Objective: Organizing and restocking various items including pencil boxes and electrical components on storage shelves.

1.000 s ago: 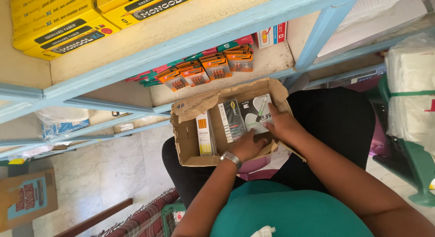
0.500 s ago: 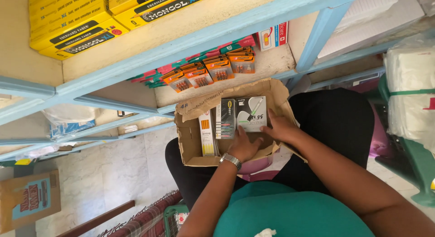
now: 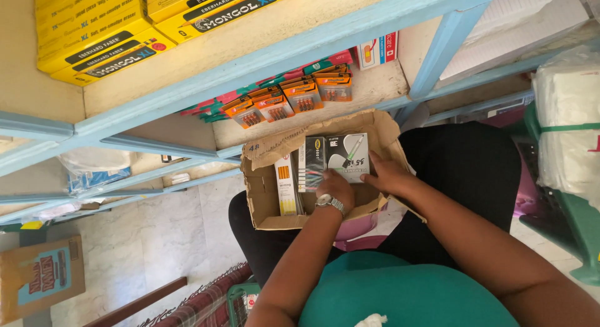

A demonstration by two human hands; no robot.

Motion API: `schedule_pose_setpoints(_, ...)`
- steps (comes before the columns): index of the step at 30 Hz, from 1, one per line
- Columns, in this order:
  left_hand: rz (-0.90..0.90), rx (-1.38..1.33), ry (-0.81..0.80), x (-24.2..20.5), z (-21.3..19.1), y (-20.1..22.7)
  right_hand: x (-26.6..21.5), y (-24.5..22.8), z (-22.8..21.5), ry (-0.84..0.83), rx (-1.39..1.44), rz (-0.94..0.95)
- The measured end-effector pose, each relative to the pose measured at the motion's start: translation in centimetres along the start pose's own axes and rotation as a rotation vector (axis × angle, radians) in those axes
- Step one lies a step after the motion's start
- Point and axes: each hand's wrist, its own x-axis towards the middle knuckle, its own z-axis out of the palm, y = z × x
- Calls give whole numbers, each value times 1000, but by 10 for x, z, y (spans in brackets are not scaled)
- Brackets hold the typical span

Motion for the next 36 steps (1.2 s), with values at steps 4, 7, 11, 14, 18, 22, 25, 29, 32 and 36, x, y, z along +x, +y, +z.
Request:
schedule_pose_setpoints(4,-9,29,-36,-17,-17,7,-7,-14,-9,-50,-25,63)
schedule_pose_setpoints(7,-15,39,-77,-27,-29,15,-15,-28,-22,-52,-35,74)
schedule_pose_setpoints(11,-5,65,-130,-30,-33,17,-17,-31,-24,-42,-10,79)
schedule_pose_setpoints(14,38,22,-91,-9,3,1,-17,-27,-22,-40,-22,86)
schedule_pose_setpoints(18,56,-121,-8,-1,40,-2,-15,-22,-19,-28,-53,82)
schedule_pose_setpoints(22,88,-367,75,-11,22,0,-12,-13,-13,-1,-58,79)
schedule_pose_setpoints(25,76,-472,91,-18,0,3,-9,-8,-11,10,-67,81)
schedule_pose_setpoints(29,103,-531,159,-7,13,-7,-10,-15,-17,-3,-75,117)
schedule_pose_setpoints(32,105,-527,167,-30,-14,8,-6,-6,-13,-19,-83,130)
schedule_pose_setpoints(36,66,-502,132,-44,-18,16,-8,-6,-16,-27,-72,128)
